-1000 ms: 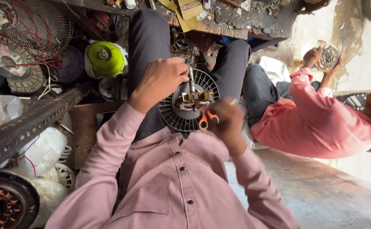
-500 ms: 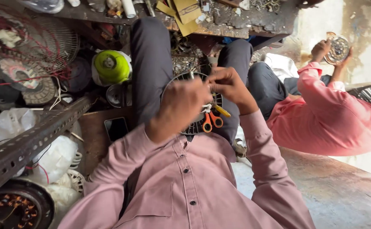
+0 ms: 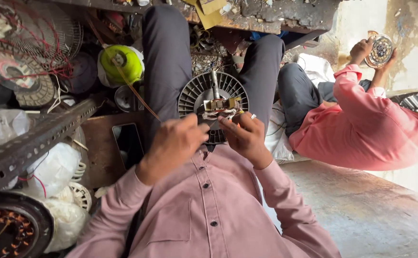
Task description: The recorder is rewiring or repairing an electric fan motor by manipulating copper wire and internal components.
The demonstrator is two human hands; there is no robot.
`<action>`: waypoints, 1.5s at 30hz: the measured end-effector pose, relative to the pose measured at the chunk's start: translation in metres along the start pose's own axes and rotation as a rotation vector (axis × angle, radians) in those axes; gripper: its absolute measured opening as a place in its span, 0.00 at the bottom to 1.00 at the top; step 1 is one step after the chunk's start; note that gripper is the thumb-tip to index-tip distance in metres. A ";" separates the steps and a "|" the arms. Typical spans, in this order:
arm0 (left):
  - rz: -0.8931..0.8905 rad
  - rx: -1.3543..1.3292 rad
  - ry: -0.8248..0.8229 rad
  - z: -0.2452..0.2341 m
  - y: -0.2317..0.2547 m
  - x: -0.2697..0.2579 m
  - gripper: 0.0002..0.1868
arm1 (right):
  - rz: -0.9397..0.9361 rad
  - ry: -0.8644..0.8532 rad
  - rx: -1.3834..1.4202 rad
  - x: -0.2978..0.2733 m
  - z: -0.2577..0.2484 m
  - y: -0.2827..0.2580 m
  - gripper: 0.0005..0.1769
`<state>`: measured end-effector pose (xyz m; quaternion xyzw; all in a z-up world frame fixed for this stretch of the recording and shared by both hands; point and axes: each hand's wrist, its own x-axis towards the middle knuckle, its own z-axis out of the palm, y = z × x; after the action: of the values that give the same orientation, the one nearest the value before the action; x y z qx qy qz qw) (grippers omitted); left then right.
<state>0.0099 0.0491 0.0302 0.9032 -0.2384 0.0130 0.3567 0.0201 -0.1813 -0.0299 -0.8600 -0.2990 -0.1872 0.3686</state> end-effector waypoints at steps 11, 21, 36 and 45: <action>0.037 -0.044 0.150 -0.003 -0.061 0.081 0.06 | 0.166 -0.162 -0.070 0.023 -0.011 -0.026 0.15; 0.045 0.109 0.177 0.021 -0.083 0.113 0.15 | 0.527 0.014 0.284 0.084 -0.007 0.057 0.07; -0.122 -0.158 0.044 0.021 0.018 0.061 0.11 | 0.404 -0.503 0.966 0.054 0.008 0.116 0.03; -0.146 -0.272 -0.030 0.044 0.017 0.006 0.15 | 0.413 -0.470 0.899 0.044 0.007 0.112 0.02</action>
<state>0.0013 0.0072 0.0101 0.8615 -0.1768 -0.0590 0.4723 0.1268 -0.2213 -0.0692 -0.6773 -0.2487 0.2326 0.6522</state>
